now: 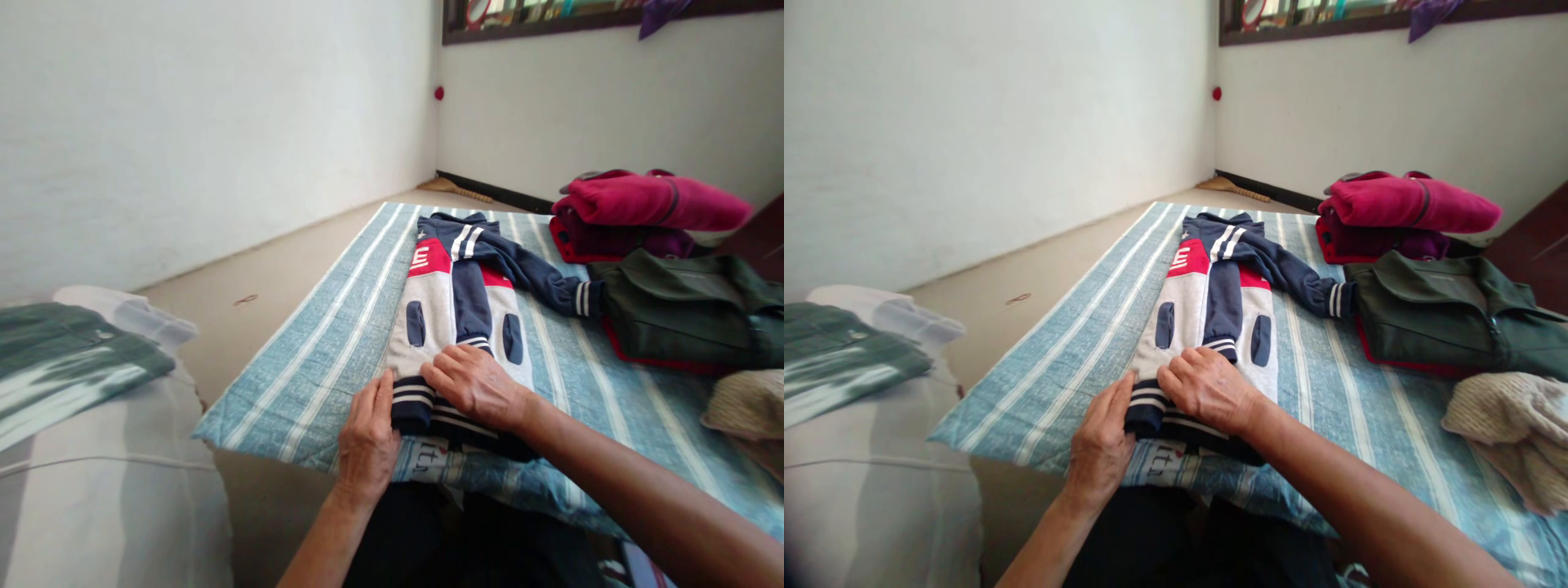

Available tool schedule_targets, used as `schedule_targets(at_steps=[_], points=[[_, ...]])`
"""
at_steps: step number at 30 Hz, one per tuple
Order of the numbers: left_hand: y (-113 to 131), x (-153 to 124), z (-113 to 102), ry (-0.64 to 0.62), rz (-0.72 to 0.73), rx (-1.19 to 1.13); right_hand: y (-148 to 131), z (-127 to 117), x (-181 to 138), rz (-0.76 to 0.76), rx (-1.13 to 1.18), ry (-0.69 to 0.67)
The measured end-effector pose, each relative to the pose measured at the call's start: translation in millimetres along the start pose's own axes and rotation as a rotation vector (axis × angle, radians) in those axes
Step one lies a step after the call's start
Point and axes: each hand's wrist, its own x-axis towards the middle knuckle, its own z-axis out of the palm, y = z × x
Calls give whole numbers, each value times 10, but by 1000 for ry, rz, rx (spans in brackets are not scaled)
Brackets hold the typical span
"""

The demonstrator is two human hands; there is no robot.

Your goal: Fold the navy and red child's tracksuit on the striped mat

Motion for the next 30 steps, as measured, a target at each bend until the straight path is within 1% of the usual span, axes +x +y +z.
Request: schedule_targets(at_steps=[4,9,13,15,18,22,24,26,30], points=[[-2,-2,-10,7,45,22,23,28,-15,3,-36,16],[-23,9,-48,-46,138,50,39,20,-42,-3,-12,-117],[-41,46,-85,-72,211,99,29,-81,-40,18,29,-207],[-49,64,-102,-73,257,126,23,-136,-75,44,66,-226],[-58,89,-132,-95,310,168,33,-191,-229,139,135,-163],[-61,124,-186,-156,359,216,9,-217,-578,354,175,37],[-59,139,-218,-187,387,231,-68,-203,-753,416,183,103],[-53,153,-252,-226,403,241,-189,-151,-897,440,191,115],[-57,195,-291,-280,405,220,-432,54,-1042,423,156,42]])
